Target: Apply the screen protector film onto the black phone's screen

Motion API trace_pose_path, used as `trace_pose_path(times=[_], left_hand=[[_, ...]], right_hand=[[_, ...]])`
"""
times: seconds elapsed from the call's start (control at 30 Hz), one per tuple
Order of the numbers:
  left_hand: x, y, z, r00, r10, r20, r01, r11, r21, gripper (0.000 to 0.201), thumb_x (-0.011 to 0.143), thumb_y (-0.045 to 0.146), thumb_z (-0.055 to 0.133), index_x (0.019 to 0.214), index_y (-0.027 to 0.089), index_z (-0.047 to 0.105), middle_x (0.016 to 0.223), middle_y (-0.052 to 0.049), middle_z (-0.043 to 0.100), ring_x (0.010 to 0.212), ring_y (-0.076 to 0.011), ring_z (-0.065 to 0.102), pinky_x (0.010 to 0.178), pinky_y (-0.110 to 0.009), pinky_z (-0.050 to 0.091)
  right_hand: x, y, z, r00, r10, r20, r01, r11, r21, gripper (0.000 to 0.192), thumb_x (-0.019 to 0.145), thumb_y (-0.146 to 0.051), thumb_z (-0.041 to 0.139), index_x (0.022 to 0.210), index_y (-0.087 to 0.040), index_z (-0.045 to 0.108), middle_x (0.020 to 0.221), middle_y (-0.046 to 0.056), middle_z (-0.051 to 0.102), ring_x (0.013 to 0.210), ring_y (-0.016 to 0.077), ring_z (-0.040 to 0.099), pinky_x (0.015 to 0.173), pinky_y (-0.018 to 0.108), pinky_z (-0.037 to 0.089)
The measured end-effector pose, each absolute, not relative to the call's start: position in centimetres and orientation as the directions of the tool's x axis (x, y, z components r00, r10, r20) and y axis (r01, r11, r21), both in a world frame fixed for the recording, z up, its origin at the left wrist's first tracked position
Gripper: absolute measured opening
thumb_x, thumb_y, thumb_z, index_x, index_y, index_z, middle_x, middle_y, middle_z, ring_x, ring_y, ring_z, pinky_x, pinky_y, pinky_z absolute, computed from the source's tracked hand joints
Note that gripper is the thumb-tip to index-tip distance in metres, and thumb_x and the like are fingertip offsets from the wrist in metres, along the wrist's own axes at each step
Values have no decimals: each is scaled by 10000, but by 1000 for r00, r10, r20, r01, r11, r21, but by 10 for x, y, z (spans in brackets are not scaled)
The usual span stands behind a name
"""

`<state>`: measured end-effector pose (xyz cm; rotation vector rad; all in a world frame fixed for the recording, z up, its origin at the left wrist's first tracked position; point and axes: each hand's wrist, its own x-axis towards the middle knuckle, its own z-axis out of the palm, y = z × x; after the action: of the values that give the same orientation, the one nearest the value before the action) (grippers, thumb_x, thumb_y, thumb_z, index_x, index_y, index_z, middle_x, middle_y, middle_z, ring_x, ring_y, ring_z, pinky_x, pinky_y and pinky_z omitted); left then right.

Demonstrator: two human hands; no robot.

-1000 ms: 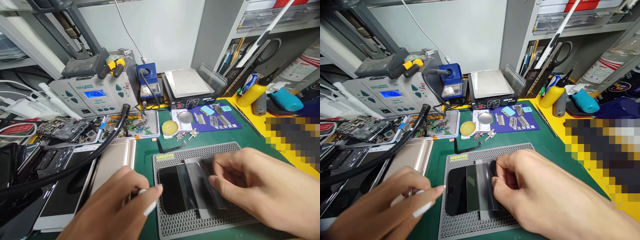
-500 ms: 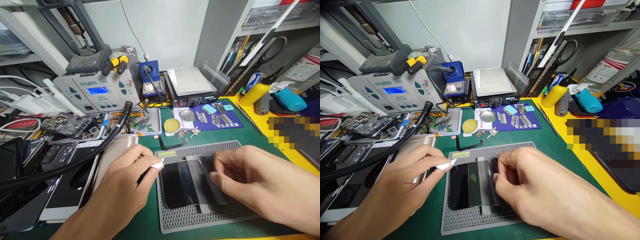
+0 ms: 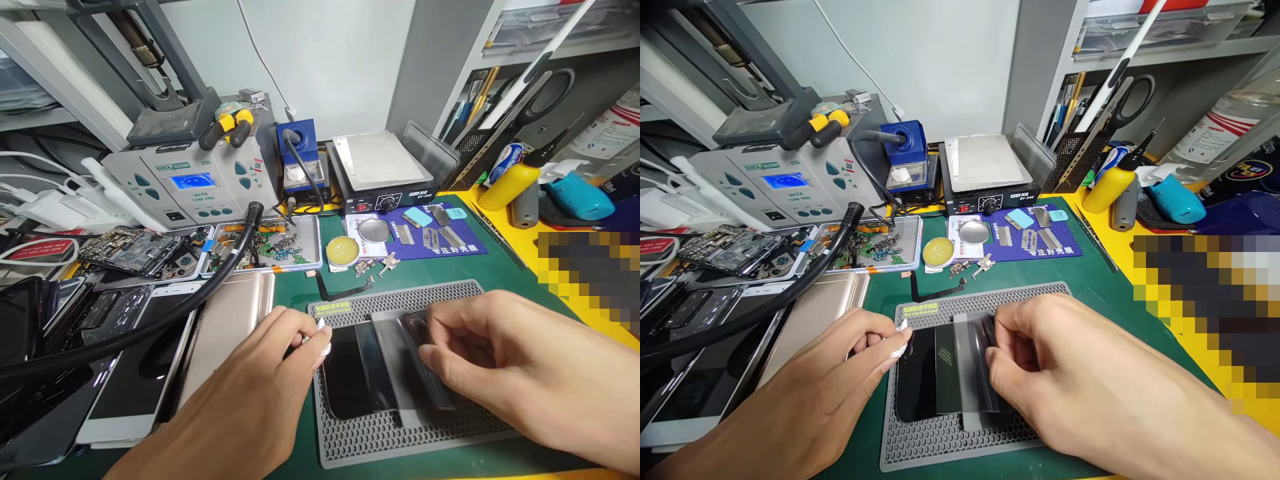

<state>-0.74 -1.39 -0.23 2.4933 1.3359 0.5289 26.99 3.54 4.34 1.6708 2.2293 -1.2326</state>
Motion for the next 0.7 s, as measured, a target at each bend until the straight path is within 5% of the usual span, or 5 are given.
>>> trace_pose_path(times=[0.13, 0.23, 0.4, 0.7], left_hand=[[-4, -15, 0, 394, 888, 236, 784, -458, 418, 374, 954, 106, 414, 1280, 228, 549, 1041, -8, 644, 922, -84, 645, 813, -190, 559], [1, -13, 3, 272, 902, 336, 794, -407, 451, 150, 966, 205, 576, 1113, 230, 589, 911, 44, 660, 796, -46, 635, 752, -143, 522], [6, -11, 3, 340, 881, 329, 755, -465, 463, 164, 969, 159, 563, 1003, 281, 668, 973, 60, 676, 894, -35, 656, 831, -134, 508], [0, -19, 2, 420, 892, 168, 795, -451, 407, 203, 946, 95, 424, 948, 229, 577, 976, -10, 590, 795, -100, 602, 650, -222, 526]], right_hand=[[268, 36, 45, -392, 759, -520, 842, 67, -536, 386, 912, -480, 620, 672, -217, 470, 608, -38, 455, 565, 129, 355, 478, 265, 278], [267, 38, 44, -390, 757, -525, 847, 71, -526, 394, 911, -496, 609, 669, -218, 470, 608, -37, 448, 566, 131, 354, 479, 267, 276], [268, 38, 43, -397, 757, -518, 846, 83, -527, 401, 910, -503, 603, 665, -220, 456, 615, -36, 455, 574, 134, 361, 490, 268, 289], [267, 37, 44, -391, 758, -521, 850, 79, -521, 396, 908, -500, 603, 664, -220, 464, 616, -34, 469, 577, 135, 368, 494, 269, 297]])
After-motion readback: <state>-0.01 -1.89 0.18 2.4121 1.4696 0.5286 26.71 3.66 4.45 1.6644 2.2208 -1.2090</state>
